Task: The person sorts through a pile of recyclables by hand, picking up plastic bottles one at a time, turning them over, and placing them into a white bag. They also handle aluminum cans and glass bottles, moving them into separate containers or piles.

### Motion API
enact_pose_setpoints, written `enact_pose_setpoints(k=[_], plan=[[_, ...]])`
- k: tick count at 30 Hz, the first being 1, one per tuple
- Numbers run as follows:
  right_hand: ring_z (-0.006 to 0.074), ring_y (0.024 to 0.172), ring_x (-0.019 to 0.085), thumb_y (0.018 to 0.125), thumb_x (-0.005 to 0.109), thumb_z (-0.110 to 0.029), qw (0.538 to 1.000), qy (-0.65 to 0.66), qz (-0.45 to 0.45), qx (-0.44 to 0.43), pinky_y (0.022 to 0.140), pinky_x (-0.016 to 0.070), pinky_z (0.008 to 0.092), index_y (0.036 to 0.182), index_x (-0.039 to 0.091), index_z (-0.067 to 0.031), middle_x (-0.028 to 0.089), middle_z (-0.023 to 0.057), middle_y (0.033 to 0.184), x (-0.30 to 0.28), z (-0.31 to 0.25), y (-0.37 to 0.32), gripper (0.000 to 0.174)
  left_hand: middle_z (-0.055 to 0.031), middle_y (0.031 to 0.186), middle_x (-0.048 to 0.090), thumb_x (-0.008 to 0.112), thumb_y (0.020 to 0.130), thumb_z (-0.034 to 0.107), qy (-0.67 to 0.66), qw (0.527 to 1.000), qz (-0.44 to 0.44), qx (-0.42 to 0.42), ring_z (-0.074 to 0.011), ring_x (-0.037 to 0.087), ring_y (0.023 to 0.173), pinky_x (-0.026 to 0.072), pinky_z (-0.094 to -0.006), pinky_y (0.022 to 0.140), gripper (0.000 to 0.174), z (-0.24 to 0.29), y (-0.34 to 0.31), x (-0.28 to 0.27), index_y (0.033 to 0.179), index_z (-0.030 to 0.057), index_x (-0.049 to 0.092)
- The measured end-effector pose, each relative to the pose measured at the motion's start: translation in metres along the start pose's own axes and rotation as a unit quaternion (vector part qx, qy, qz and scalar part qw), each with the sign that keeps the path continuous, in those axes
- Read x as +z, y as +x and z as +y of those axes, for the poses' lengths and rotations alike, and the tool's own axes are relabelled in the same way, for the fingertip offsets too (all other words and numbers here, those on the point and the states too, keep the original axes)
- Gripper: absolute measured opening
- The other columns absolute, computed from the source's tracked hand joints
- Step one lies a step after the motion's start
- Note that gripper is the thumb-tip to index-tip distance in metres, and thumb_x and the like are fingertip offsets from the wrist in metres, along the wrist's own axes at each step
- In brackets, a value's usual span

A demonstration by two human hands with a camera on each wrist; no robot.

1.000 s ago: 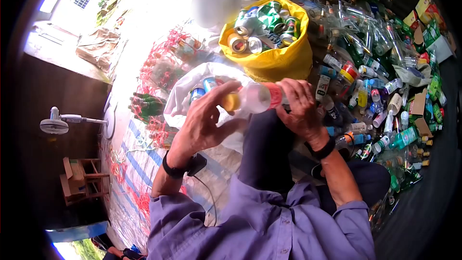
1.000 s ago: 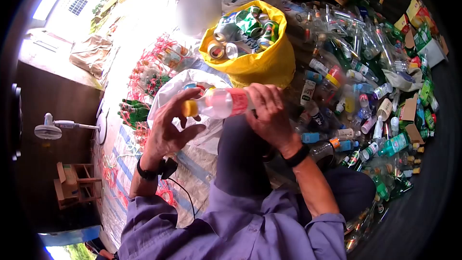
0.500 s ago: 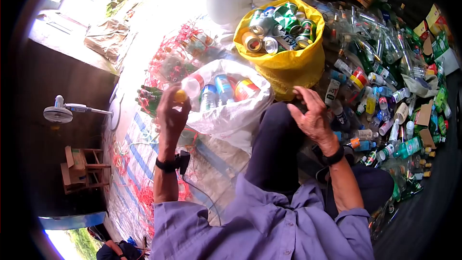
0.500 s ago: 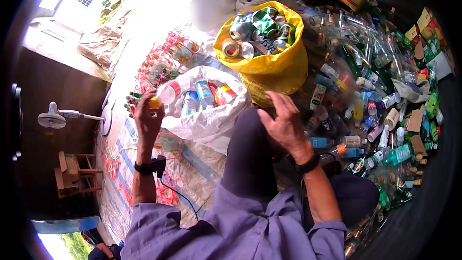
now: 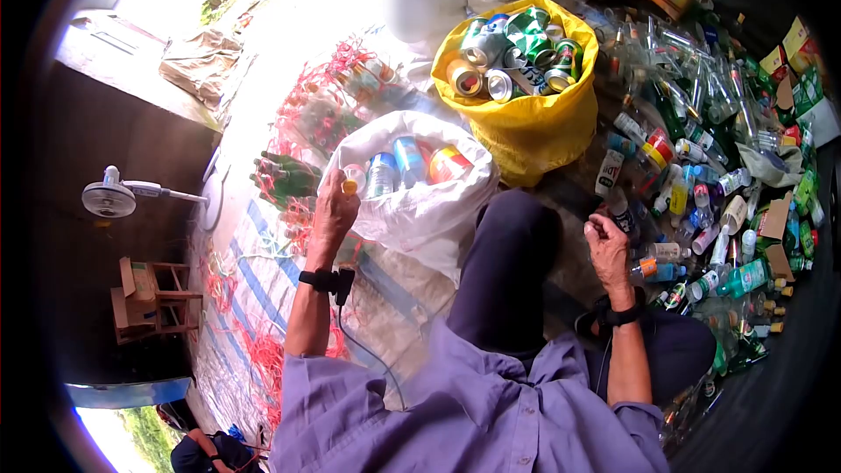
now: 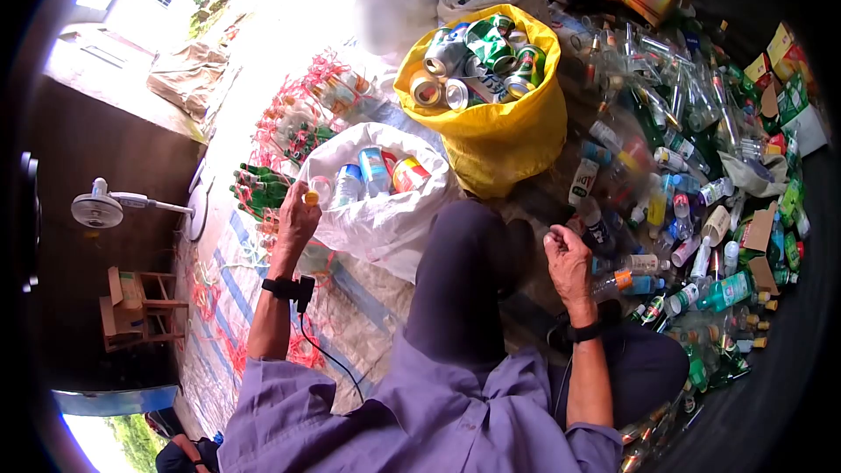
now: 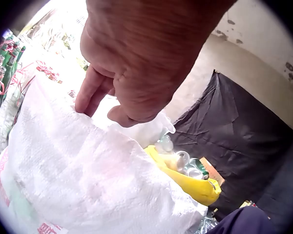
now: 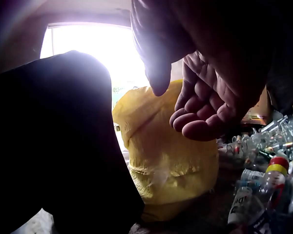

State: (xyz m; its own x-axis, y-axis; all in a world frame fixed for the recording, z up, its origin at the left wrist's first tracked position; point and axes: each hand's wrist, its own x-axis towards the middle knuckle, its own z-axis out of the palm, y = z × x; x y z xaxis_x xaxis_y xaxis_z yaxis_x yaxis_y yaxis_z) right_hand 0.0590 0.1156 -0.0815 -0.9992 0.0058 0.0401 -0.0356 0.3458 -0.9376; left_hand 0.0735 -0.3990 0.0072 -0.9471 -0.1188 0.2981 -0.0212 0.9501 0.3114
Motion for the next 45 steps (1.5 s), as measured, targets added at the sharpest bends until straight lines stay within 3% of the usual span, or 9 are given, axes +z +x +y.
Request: enact_pose_setpoints(k=[6, 11, 15, 18, 20, 25, 31, 37, 45], plan=[[0.0098, 0.076, 0.062, 0.092, 0.067, -0.012, 0.995, 0.058, 0.001, 0.08, 0.071, 0.0513, 0.0262, 0.108, 0.067, 0.0043, 0.069, 0.0062, 0.087, 0.002, -0.002, -0.004, 0.022, -0.0188, 0.109, 0.056, 0.066, 0.077, 0.0, -0.023, 0.999, -0.008, -0.023, -0.038, 0.064, 0.088, 0.0534, -0.043, 0.074, 0.035, 0.001, -0.004, 0.002, 0.109, 0.0037, 0.051], [0.01, 0.088, 0.066, 0.094, 0.065, -0.01, 0.989, 0.126, -0.072, -0.017, 0.08, 0.0524, 0.0248, 0.11, 0.067, 0.0027, 0.071, 0.0063, 0.095, 0.011, -0.162, 0.011, 0.021, -0.015, 0.124, 0.056, 0.069, 0.08, 0.004, -0.028, 0.997, -0.053, -0.041, -0.0264, 0.071, 0.077, 0.0578, -0.0363, 0.073, 0.043, 0.0, -0.01, 0.003, 0.121, 0.0071, 0.055], [0.0322, 0.088, 0.068, 0.088, 0.069, -0.021, 0.952, 0.034, -0.253, -0.171, 0.08, 0.0544, 0.0374, 0.109, 0.065, 0.0027, 0.068, 0.0193, 0.097, 0.065, -0.224, 0.025, 0.032, -0.0129, 0.133, 0.056, 0.069, 0.083, 0.013, -0.05, 0.995, -0.08, -0.011, -0.0238, 0.072, 0.078, 0.0563, -0.0375, 0.075, 0.04, -0.008, -0.012, 0.004, 0.122, 0.0096, 0.058], [0.0381, 0.103, 0.064, 0.086, 0.066, -0.021, 0.906, -0.019, -0.242, -0.348, 0.088, 0.0524, 0.0442, 0.12, 0.057, 0.0072, 0.062, 0.0247, 0.109, 0.146, -0.209, 0.034, 0.045, -0.0161, 0.135, 0.054, 0.07, 0.084, 0.015, -0.03, 0.994, -0.1, 0.028, -0.0313, 0.068, 0.1, 0.0534, -0.0417, 0.086, 0.042, -0.011, -0.011, 0.0, 0.123, 0.0071, 0.057], [0.0414, 0.101, 0.063, 0.086, 0.064, -0.02, 0.918, -0.055, -0.24, -0.312, 0.088, 0.0512, 0.0469, 0.118, 0.057, 0.0063, 0.061, 0.0254, 0.11, 0.193, -0.197, 0.032, 0.042, -0.0254, 0.136, 0.051, 0.069, 0.085, 0.014, -0.017, 0.986, -0.147, 0.077, -0.0405, 0.052, 0.126, 0.047, -0.0465, 0.098, 0.044, -0.019, -0.01, -0.001, 0.124, 0.0023, 0.055], [0.0412, 0.102, 0.064, 0.09, 0.052, -0.018, 0.895, -0.243, -0.333, -0.171, 0.086, 0.0517, 0.0487, 0.121, 0.055, 0.0044, 0.062, 0.0263, 0.11, 0.225, -0.164, 0.031, 0.038, -0.0325, 0.134, 0.046, 0.064, 0.086, 0.008, -0.061, 0.988, -0.138, -0.013, -0.0497, 0.045, 0.125, 0.0434, -0.0489, 0.102, 0.047, -0.01, -0.021, -0.001, 0.128, -0.0003, 0.048], [0.0369, 0.086, 0.069, 0.086, 0.051, -0.012, 0.862, -0.276, -0.353, -0.237, 0.073, 0.0543, 0.0488, 0.084, 0.07, -0.0045, 0.071, 0.0189, 0.09, 0.213, -0.147, 0.022, 0.021, -0.0256, 0.133, 0.046, 0.06, 0.084, -0.001, -0.126, 0.978, -0.167, -0.005, -0.0458, 0.047, 0.122, 0.0448, -0.0479, 0.095, 0.041, -0.013, -0.007, 0.001, 0.124, 0.0025, 0.048], [0.0346, 0.079, 0.07, 0.079, 0.057, -0.01, 0.82, -0.257, -0.422, -0.288, 0.067, 0.054, 0.0462, 0.082, 0.07, -0.0049, 0.07, 0.0168, 0.083, 0.2, -0.152, 0.022, 0.014, -0.016, 0.127, 0.056, 0.06, 0.084, 0.004, -0.041, 0.978, -0.202, 0.024, -0.0385, 0.06, 0.109, 0.0491, -0.0443, 0.089, 0.034, -0.016, 0.015, -0.005, 0.118, 0.0031, 0.055], [0.0352, 0.082, 0.069, 0.076, 0.057, -0.011, 0.804, -0.224, -0.465, -0.297, 0.07, 0.0534, 0.0457, 0.083, 0.069, -0.0025, 0.07, 0.0186, 0.088, 0.194, -0.144, 0.018, 0.016, -0.0111, 0.142, 0.054, 0.067, 0.085, 0.018, 0.012, 0.984, -0.175, -0.025, -0.0354, 0.063, 0.112, 0.0522, -0.042, 0.092, 0.041, -0.017, -0.004, -0.002, 0.126, 0.0182, 0.065]])
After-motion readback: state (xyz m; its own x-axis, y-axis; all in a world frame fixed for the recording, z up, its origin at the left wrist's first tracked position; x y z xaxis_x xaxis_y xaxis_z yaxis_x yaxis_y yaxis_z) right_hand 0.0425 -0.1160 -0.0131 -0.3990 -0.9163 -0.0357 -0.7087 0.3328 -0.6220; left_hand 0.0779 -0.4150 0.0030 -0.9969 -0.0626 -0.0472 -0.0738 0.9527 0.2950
